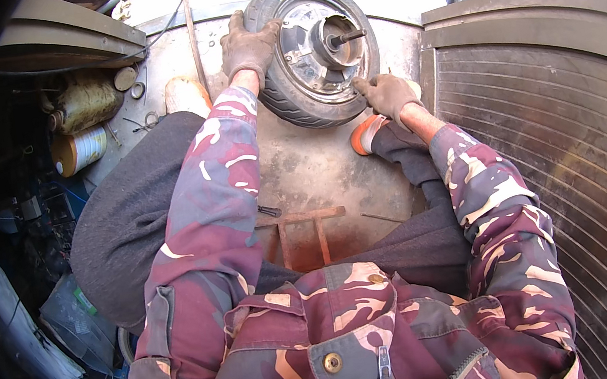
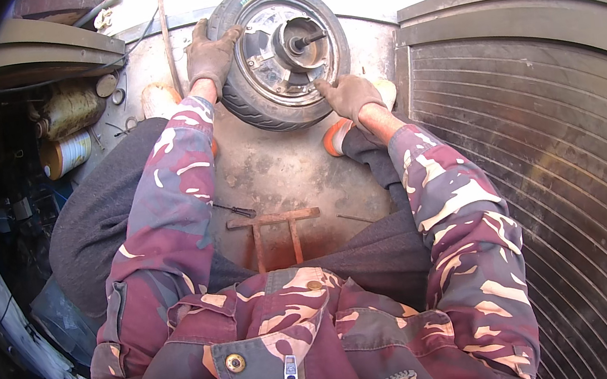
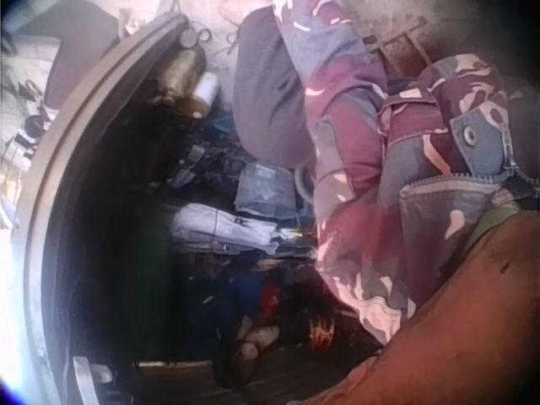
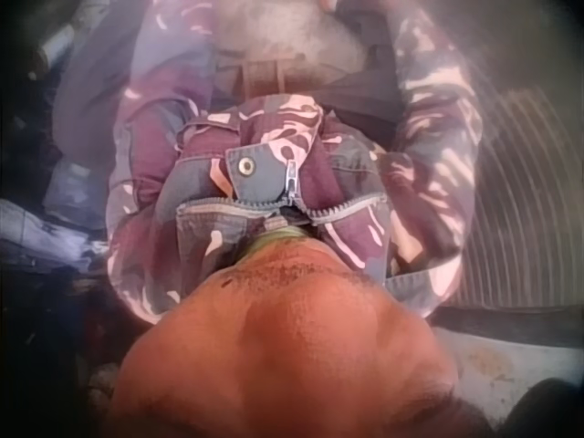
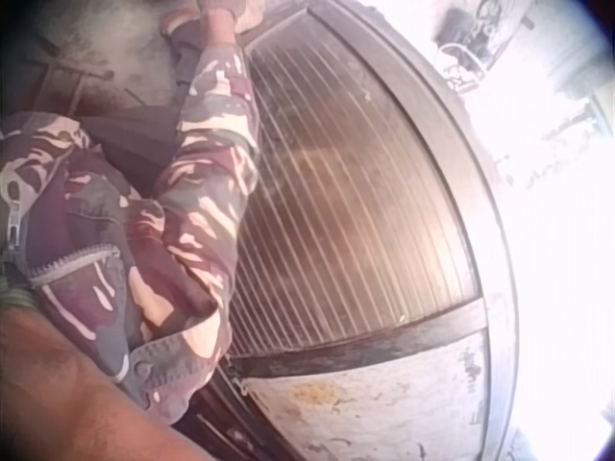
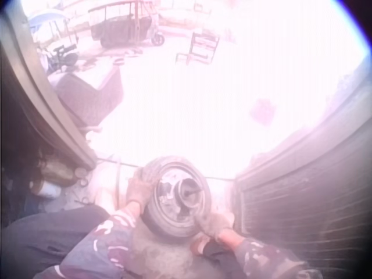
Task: The person sits on the floor and uses a metal rod to pry and adjust the tire bead on a motorcycle wheel. They repeatedly rotate the wheel and work around the rim to seat the tire.
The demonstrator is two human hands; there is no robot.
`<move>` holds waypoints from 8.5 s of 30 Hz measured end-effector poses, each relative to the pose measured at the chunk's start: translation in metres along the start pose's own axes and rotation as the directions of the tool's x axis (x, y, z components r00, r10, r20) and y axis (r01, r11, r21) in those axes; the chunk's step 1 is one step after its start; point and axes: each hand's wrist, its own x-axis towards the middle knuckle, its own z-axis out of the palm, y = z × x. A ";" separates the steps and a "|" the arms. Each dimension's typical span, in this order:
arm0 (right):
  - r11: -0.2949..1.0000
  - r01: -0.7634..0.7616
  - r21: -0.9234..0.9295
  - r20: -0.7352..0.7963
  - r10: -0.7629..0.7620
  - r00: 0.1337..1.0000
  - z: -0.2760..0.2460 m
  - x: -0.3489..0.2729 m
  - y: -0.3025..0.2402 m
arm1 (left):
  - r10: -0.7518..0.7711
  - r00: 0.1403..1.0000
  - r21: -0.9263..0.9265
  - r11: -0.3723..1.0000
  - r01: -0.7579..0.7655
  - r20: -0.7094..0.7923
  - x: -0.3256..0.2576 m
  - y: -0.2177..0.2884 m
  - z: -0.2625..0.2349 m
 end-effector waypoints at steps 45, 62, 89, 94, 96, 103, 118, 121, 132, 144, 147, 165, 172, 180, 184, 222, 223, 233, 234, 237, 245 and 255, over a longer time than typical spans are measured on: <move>0.807 0.378 -0.453 -0.105 -0.470 0.877 -0.001 0.001 0.004 | -0.039 0.999 -0.009 0.999 0.039 -0.003 0.002 0.010 -0.006; 0.810 0.325 -0.488 -0.161 -0.449 0.879 -0.003 0.009 0.014 | -0.033 0.999 -0.007 0.999 0.033 0.001 0.004 0.011 -0.006; 0.713 -0.408 0.570 0.330 0.256 0.909 0.008 0.054 0.001 | -0.034 0.999 0.007 0.999 0.034 0.000 0.003 0.015 -0.009; 1.000 -0.028 -0.011 -0.166 0.026 0.986 0.006 0.025 0.007 | -0.035 0.999 -0.010 0.999 0.035 0.013 0.001 0.015 -0.010; 0.930 0.142 -0.340 -0.255 -0.236 0.938 -0.001 0.010 0.008 | -0.028 0.999 -0.053 0.998 0.029 0.025 0.001 0.015 -0.012; 0.969 0.165 -0.186 -0.115 -0.188 0.975 0.008 0.025 0.010 | 0.002 1.000 -0.023 1.000 -0.002 0.006 0.001 0.014 -0.012; 0.733 0.395 -0.554 -0.158 -0.558 0.814 0.008 -0.004 0.005 | -0.027 1.000 -0.006 1.000 0.027 -0.001 0.005 0.010 -0.007; 0.853 0.278 -0.441 -0.199 -0.395 0.897 0.012 0.013 0.000 | -0.015 1.000 -0.015 1.000 0.015 -0.010 0.004 0.010 -0.007; 0.995 0.031 -0.098 -0.258 -0.056 0.965 0.011 0.021 0.010 | -0.078 0.996 -0.031 0.996 0.080 0.037 -0.001 0.017 -0.013; 0.906 -0.214 0.366 0.229 0.136 0.964 0.013 0.029 0.009 | -0.087 0.996 -0.008 0.996 0.087 0.024 0.001 0.014 -0.012; 0.966 -0.111 0.232 0.162 0.074 0.984 0.013 0.027 0.008 | -0.093 0.995 -0.003 0.996 0.094 0.021 0.001 0.014 -0.014; 0.998 -0.049 -0.035 -0.156 0.043 0.987 0.029 0.020 0.001 | -0.054 0.999 -0.016 0.998 0.054 0.001 0.000 0.012 -0.010; 0.923 -0.197 0.330 0.171 0.147 0.974 0.029 0.045 0.013 | -0.029 0.999 -0.042 0.999 0.028 -0.016 0.004 0.007 -0.007; 0.381 -0.405 0.831 0.336 0.237 0.912 0.074 0.061 0.015 | -0.012 1.000 -0.052 0.999 0.010 -0.025 0.005 0.003 -0.003; 0.854 0.179 0.488 -0.066 -0.168 0.984 0.077 0.062 0.027 | 0.015 1.000 -0.057 0.998 -0.016 -0.020 -0.001 0.006 -0.007; -0.059 0.597 0.800 -0.598 0.004 0.801 -0.208 -0.180 0.043 | 0.182 0.980 -0.104 0.976 -0.189 -0.074 0.050 -0.146 -0.014; -0.013 0.567 0.824 -0.566 0.041 0.823 -0.209 -0.185 0.042 | 0.179 0.977 0.021 0.984 -0.178 -0.112 0.052 -0.151 -0.011; 0.218 0.665 0.714 -0.680 -0.011 0.734 -0.210 -0.212 0.023 | 0.304 0.950 0.263 0.924 -0.276 -0.072 0.061 -0.188 -0.018; 0.240 0.638 0.731 -0.663 0.032 0.748 -0.208 -0.215 0.020 | 0.297 0.952 0.275 0.924 -0.266 -0.076 0.064 -0.188 -0.020; 0.258 0.682 0.685 -0.677 -0.121 0.726 -0.214 -0.226 0.029 | 0.235 0.972 0.172 0.959 -0.227 -0.028 0.069 -0.186 -0.026; 0.668 0.102 -0.737 -0.668 -0.743 0.039 -0.215 -0.134 0.047 | 0.220 0.975 0.085 0.972 -0.219 0.002 0.013 -0.165 -0.027; 0.685 0.050 -0.727 -0.646 -0.707 0.288 -0.239 -0.119 0.053 | 0.035 0.999 -0.210 0.977 -0.036 -0.010 -0.094 -0.185 -0.029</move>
